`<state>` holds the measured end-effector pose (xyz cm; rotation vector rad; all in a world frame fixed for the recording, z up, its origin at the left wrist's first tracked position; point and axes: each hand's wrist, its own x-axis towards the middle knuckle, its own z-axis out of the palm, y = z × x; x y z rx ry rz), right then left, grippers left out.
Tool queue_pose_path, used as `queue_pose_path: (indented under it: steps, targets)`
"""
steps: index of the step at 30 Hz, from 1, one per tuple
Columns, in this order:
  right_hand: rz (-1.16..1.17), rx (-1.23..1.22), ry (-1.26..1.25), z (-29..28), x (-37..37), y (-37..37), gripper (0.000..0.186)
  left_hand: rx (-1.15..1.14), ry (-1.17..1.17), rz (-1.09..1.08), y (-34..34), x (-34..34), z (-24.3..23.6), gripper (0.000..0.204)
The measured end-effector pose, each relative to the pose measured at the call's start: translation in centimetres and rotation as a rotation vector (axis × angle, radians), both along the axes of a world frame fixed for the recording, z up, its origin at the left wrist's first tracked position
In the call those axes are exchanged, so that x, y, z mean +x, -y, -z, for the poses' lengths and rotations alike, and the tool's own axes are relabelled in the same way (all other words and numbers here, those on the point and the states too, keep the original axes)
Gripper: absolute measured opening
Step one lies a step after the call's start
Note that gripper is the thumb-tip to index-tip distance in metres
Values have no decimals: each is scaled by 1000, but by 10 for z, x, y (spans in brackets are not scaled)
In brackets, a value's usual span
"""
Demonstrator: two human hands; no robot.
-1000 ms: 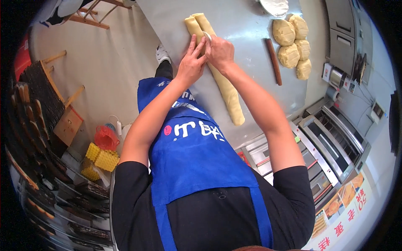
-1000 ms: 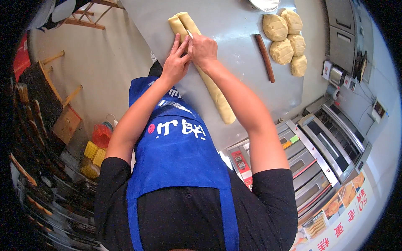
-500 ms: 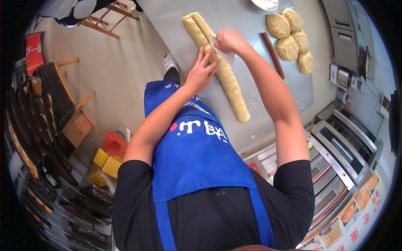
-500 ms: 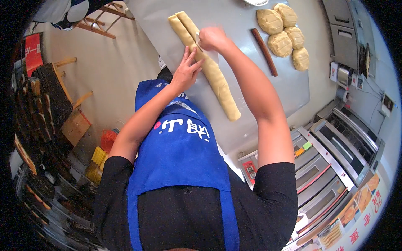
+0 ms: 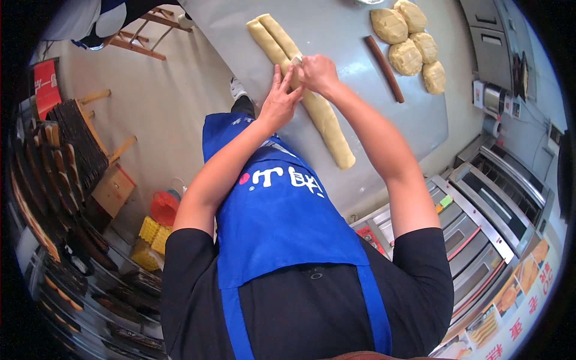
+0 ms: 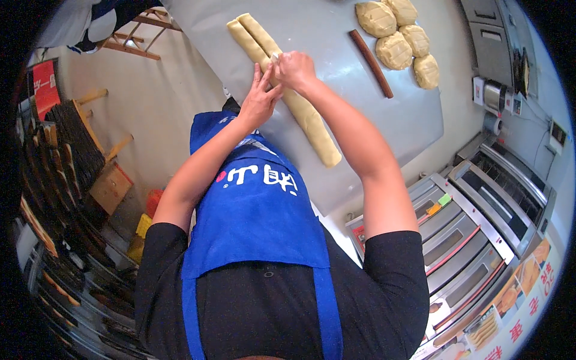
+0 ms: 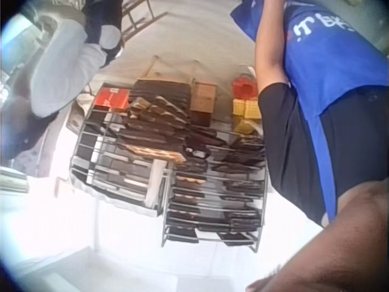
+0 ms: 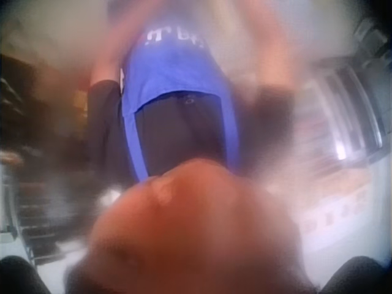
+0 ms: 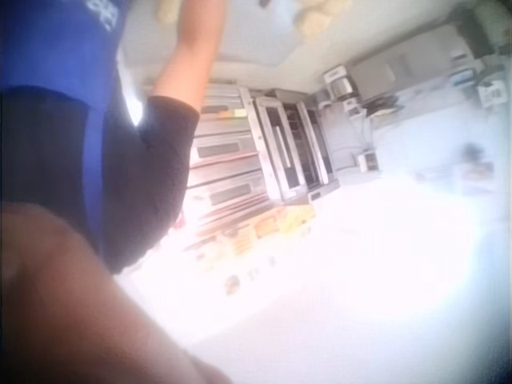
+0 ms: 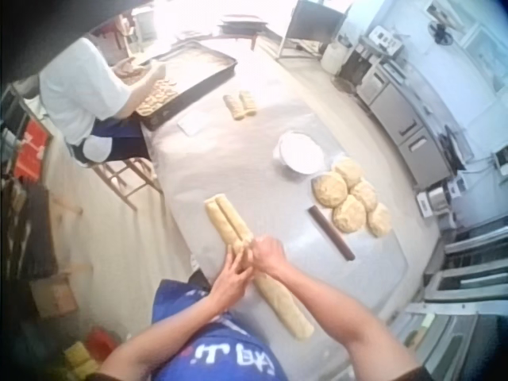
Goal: The person walks to a bowl, takes out filling by hand, and places it on a strip of dough on a metal table. They spread the filling across the dough, roll the dough over the filling, and use a scraper to cut the roll.
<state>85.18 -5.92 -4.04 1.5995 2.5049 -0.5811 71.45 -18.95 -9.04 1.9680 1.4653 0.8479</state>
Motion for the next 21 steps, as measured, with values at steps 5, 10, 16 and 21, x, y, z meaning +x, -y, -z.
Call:
queue_pose_path:
  steps: [5,10,16,21]
  targets:
    - [38,26,-29,2,-8,3,32,-27,-8,3,-5,-9,-1,29]
    - [121,225,-200,2,-25,1,31,20,5,-6,-28,-25,-4,26]
    - [74,154,-134,8,-7,14,29,11,32,1,-3,-11,-8,32]
    - [-20,-130,55,-31,5,-1,30,-58,91,31,32,22,-21,34]
